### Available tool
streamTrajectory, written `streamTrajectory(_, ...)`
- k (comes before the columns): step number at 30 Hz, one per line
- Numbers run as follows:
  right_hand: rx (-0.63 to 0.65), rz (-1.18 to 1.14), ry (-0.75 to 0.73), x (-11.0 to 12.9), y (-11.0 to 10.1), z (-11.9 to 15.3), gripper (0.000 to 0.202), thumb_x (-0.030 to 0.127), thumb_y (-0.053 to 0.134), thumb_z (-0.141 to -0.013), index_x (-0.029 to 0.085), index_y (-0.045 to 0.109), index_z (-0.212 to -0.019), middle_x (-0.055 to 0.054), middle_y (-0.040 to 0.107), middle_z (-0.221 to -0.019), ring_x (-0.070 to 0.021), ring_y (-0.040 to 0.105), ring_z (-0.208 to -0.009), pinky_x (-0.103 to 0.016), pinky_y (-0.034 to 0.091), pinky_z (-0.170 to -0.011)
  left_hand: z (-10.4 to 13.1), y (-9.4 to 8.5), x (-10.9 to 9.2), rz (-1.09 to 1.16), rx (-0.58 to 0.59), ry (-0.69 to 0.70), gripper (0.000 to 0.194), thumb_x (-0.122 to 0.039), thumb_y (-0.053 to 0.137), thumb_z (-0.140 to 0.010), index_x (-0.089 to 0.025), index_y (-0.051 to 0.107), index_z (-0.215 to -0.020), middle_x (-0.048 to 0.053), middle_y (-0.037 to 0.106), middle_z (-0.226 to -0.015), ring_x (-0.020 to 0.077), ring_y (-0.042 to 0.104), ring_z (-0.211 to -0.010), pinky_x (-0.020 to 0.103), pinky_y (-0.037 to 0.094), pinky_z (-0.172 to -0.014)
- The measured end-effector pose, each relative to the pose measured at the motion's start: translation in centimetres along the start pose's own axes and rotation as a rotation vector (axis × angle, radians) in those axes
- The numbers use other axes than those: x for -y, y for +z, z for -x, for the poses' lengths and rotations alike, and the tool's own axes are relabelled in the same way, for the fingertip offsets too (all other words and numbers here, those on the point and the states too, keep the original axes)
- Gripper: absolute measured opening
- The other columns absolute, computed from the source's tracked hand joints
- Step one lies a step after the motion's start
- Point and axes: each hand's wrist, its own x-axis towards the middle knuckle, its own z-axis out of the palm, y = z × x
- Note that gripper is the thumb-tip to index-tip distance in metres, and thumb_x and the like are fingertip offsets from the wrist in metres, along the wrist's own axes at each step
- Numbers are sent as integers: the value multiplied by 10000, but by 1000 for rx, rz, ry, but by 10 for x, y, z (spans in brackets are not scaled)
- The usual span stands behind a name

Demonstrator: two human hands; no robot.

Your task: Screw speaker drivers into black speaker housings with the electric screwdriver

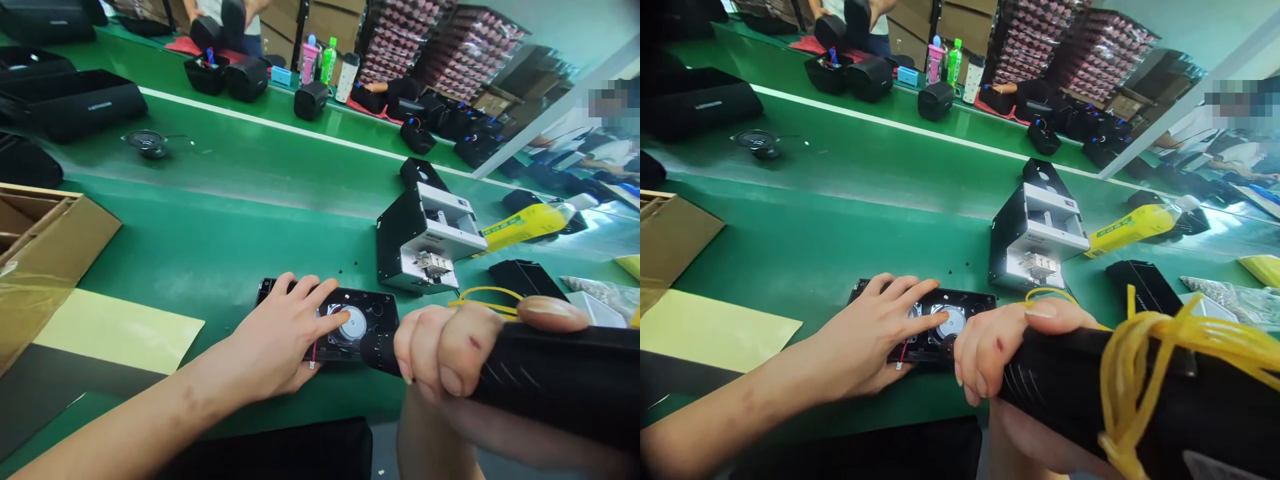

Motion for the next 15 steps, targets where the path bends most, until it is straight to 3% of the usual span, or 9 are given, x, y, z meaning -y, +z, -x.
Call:
streamTrajectory(2,-27,-34,-119,-6,1,3,298,486,655,-1084,302,771,-1287,38,625,-617,-128,495,-348,-303,482,-394,0,0,0,-5,-5,3,651,-409,768,-863,-333,613,-1490,154,472,-1671,411,525,-1403,639,393,-1132)
streamTrajectory(5,-35,-54,-120,-14,1,6,421,581,579,-1099,245,756,-1283,8,629,-650,-153,538,-383,-327,498,-402,0,-1,0,-7,-3,4,639,-416,760,-870,-329,616,-1487,151,483,-1658,409,530,-1388,626,396,-1120)
streamTrajectory(11,21,-60,-92,-23,-4,5,360,548,683,-1059,290,758,-1299,29,646,-659,-160,552,-381,-330,509,-406,-2,-5,-1,-12,18,5,646,-411,772,-860,-320,617,-1481,157,489,-1650,408,530,-1383,613,404,-1101)
streamTrajectory(15,-52,-61,-107,-27,-2,4,389,584,661,-1057,276,758,-1275,31,625,-643,-151,510,-356,-314,470,-377,-3,-7,-2,-1,30,0,622,-399,757,-866,-318,626,-1469,160,501,-1632,406,534,-1375,609,402,-1097)
